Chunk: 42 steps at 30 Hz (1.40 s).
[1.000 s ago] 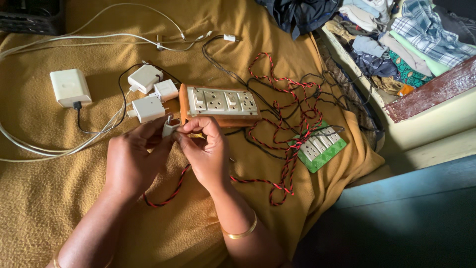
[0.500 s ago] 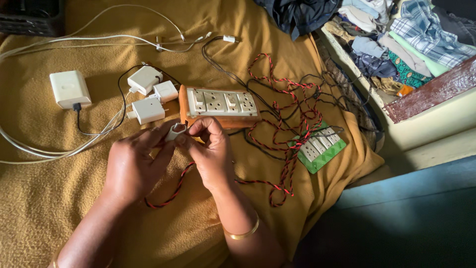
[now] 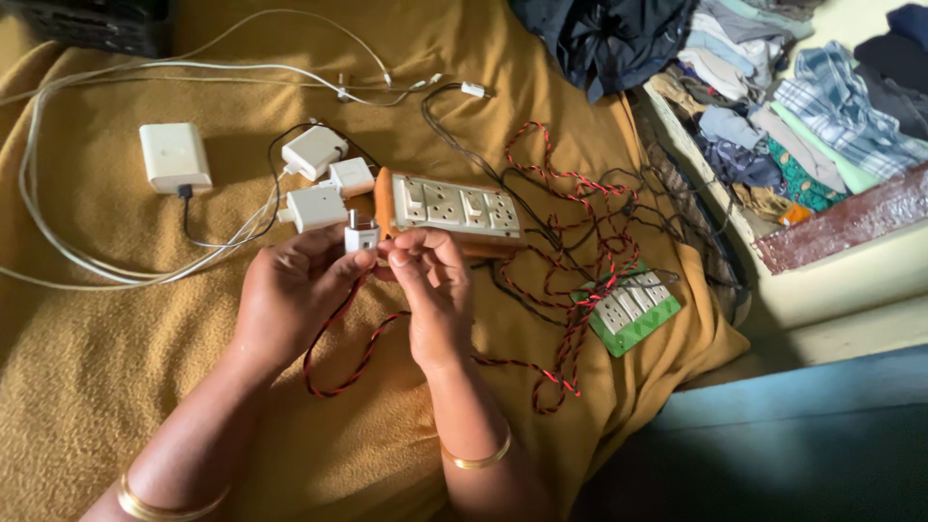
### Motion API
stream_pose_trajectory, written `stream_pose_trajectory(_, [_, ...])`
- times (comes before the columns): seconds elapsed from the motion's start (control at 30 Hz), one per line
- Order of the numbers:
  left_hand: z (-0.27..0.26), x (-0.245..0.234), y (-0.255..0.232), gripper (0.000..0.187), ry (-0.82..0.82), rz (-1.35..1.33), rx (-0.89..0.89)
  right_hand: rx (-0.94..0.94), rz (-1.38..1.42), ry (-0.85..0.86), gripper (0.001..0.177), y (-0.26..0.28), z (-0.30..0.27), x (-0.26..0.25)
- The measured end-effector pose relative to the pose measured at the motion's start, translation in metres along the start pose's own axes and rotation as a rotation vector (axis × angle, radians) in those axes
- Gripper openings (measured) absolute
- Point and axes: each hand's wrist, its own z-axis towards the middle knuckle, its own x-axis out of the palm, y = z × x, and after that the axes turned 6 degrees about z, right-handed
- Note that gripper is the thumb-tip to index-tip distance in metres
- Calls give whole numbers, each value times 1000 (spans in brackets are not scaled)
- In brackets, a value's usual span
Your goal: The person wires an electrical plug by unscrewing the casing, inserting stripped wire ends into terminals, and tightening them with a screwdriver before reassembling the plug.
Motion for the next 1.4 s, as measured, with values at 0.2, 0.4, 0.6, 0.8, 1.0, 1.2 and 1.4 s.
stream_pose_trajectory(0.2, [4, -23, -1, 22, -63, -116, -119, -11, -86, 68, 18, -3, -7, -1])
stream_pose_trajectory(0.4, [10, -53, -10, 24, -230, -338, 72, -142, -915, 305, 12, 1, -13, 27])
stream_pose_trajectory(0.6, [7, -38, -12, 23, -117, -486, 154, -370, -1097, 767, 6, -2, -15, 46])
stream_pose_trajectory(0.8, [-3, -32, -25, 22, -47, -353, 209, -432, -1203, 763, 13, -5, -15, 47])
stream_pose_trajectory(1.0, [-11, -30, -32, 28, -73, -75, 442, -73, -867, 137, 9, 13, -8, 22])
stream_pose_trajectory(1.2, [-16, -34, -34, 28, -8, 495, 883, -203, -308, 55, 7, 25, -12, -18])
stream_pose_trajectory(1.4, [-17, -35, -30, 31, 35, 485, 956, -233, -280, 133, 13, 40, -24, -15])
